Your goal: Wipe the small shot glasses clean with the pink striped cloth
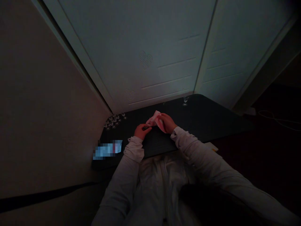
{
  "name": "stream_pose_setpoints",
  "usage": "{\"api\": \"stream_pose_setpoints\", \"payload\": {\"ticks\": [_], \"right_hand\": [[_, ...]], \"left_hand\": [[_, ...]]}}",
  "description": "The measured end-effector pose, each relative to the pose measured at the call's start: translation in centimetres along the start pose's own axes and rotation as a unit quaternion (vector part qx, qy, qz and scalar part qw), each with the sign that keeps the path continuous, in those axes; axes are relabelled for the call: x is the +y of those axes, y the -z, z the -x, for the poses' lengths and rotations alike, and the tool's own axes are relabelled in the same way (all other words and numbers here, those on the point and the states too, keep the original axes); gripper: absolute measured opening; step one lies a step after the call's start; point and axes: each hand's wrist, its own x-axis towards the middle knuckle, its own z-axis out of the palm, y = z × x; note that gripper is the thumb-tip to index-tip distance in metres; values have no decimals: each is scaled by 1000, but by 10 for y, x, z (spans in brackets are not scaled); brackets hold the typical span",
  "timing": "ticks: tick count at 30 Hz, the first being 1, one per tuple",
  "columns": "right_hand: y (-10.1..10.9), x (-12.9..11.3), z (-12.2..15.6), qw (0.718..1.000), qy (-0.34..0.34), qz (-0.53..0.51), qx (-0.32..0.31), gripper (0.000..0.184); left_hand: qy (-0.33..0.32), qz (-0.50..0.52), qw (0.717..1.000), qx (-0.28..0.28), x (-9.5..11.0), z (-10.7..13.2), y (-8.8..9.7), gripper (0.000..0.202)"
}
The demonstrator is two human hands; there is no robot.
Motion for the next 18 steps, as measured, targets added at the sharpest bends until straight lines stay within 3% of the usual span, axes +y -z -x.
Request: {"api": "stream_pose_setpoints", "payload": {"ticks": [4,7,10,14,18], "right_hand": [[1,-8,1,999,43,-24,23,15],[-3,-11,6,996,69,-11,-59,23],[-8,-11,13,981,65,100,-154,31],[-8,-7,17,958,109,219,-150,25],[-3,-2,17,917,152,329,-169,32]], "left_hand": [[-31,-18,999,1,-3,0,-1,29],[-28,-37,999,1,-5,-1,-1,28],[-23,-47,999,-6,-8,-1,-2,24],[-14,-68,998,-6,-7,-2,-1,19],[-8,-72,997,-19,-2,0,-1,20]]}}
